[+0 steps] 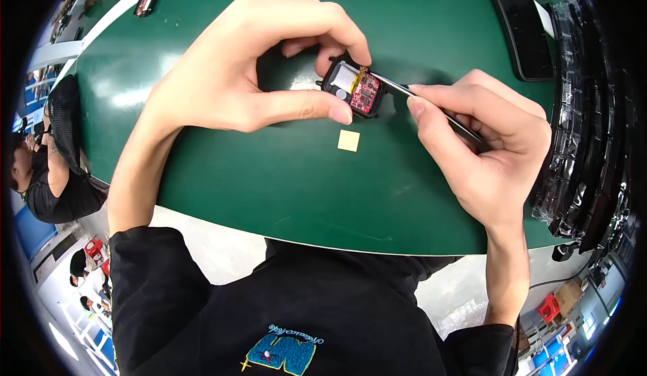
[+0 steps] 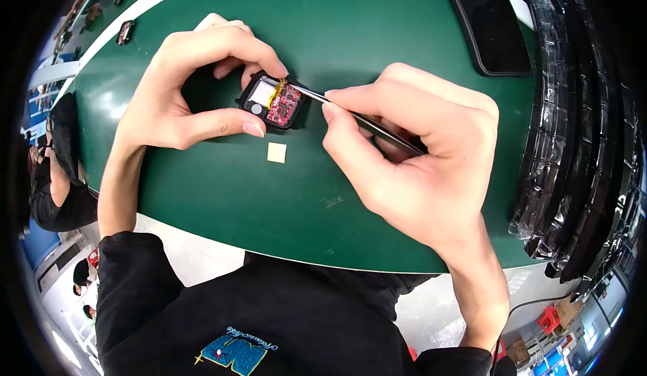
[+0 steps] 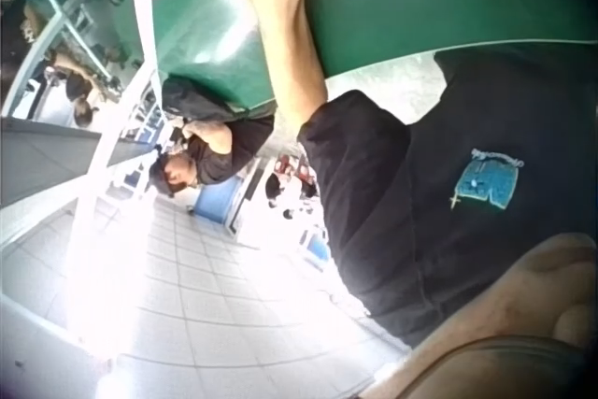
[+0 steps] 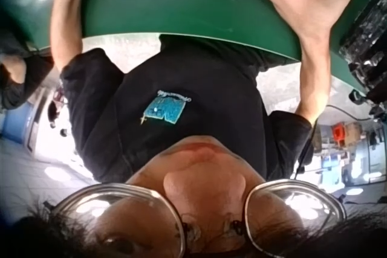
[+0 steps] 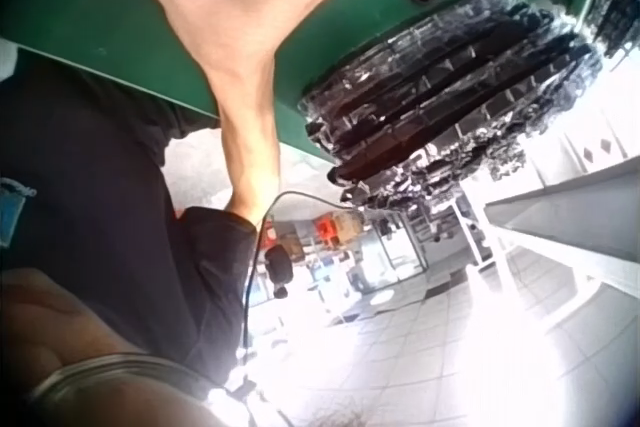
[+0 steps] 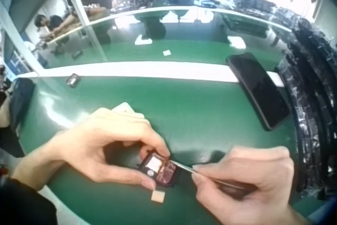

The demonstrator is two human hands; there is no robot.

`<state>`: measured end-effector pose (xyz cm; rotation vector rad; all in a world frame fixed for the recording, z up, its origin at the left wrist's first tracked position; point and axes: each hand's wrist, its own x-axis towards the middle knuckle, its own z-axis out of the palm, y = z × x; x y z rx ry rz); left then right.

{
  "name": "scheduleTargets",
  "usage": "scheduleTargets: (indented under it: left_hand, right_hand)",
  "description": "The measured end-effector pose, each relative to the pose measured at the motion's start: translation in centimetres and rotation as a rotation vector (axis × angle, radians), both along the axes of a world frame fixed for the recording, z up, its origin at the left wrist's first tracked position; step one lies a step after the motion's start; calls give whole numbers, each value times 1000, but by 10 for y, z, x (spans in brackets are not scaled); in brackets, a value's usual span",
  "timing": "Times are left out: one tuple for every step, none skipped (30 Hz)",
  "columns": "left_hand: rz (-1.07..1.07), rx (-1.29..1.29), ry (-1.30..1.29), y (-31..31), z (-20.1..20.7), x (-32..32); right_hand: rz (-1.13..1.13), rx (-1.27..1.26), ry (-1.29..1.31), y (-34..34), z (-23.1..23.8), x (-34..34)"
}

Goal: Inspecting and organizing internal components of smartwatches using tweezers in a factory setting.

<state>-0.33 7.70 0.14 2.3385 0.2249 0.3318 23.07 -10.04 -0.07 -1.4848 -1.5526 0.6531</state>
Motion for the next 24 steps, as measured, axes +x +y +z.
scheduleTargets:
  left_hand:
    - [18,-27,-13,-1,-4,1]
    - [27,-14,-6,-3,-4,1]
    - [35,5,-11,-5,0,1]
    - [23,41,-26,-6,0,1]
    - [19,98,-22,-8,5,0]
    - [11,123,-29,-8,4,2]
    - [3,147,-37,-8,2,4]
    - [-3,156,-24,-8,3,4]
    - [-8,170,-10,-8,6,4]
    - [-4,165,-33,-10,8,7]
    - [0,179,-57,-10,8,9]
    - [3,211,-83,-10,2,10]
    - [9,253,-107,-11,2,10]
    - [23,294,-128,-13,3,10]
    - [35,331,-152,-14,3,9]
    - [66,322,-168,-16,8,9]
    - [96,309,-177,-17,12,8]
    - [108,269,-211,-14,15,7]
    - [124,231,-240,-11,20,10]
    - [158,173,-296,-10,26,19]
    - [132,177,-352,-9,34,33]
    - [69,196,-379,-11,51,49]
    - [7,214,-407,-16,69,70]
    - [-87,220,-446,-25,86,100]
  right_hand:
    - [-15,-35,23,-1,-1,2]
    - [-15,-25,22,-1,-3,2]
    - [-66,-34,90,-1,-1,2]
    - [-115,-42,160,0,0,2]
    - [-118,-26,148,1,0,0]
    - [-141,-7,250,4,-3,-1]
    - [-164,14,351,5,-5,-1]
    - [-162,-1,356,5,-4,0]
    - [-161,-3,350,6,-3,-1]
    - [-170,26,362,7,-3,0]
    - [-180,58,373,7,-6,0]
    - [-166,72,345,7,-9,1]
    - [-147,96,320,8,-10,3]
    - [-137,86,303,9,-12,5]
    - [-132,72,285,12,-15,6]
    - [-135,126,322,13,-14,5]
    - [-134,178,364,15,-15,2]
    - [-143,180,361,16,-16,1]
    - [-147,182,361,16,-15,0]
    - [-148,191,373,17,-16,1]
    - [-147,190,388,16,-18,2]
    - [-136,184,353,14,-14,5]
    - [-147,187,371,12,-10,5]
    - [-164,242,330,9,-16,11]
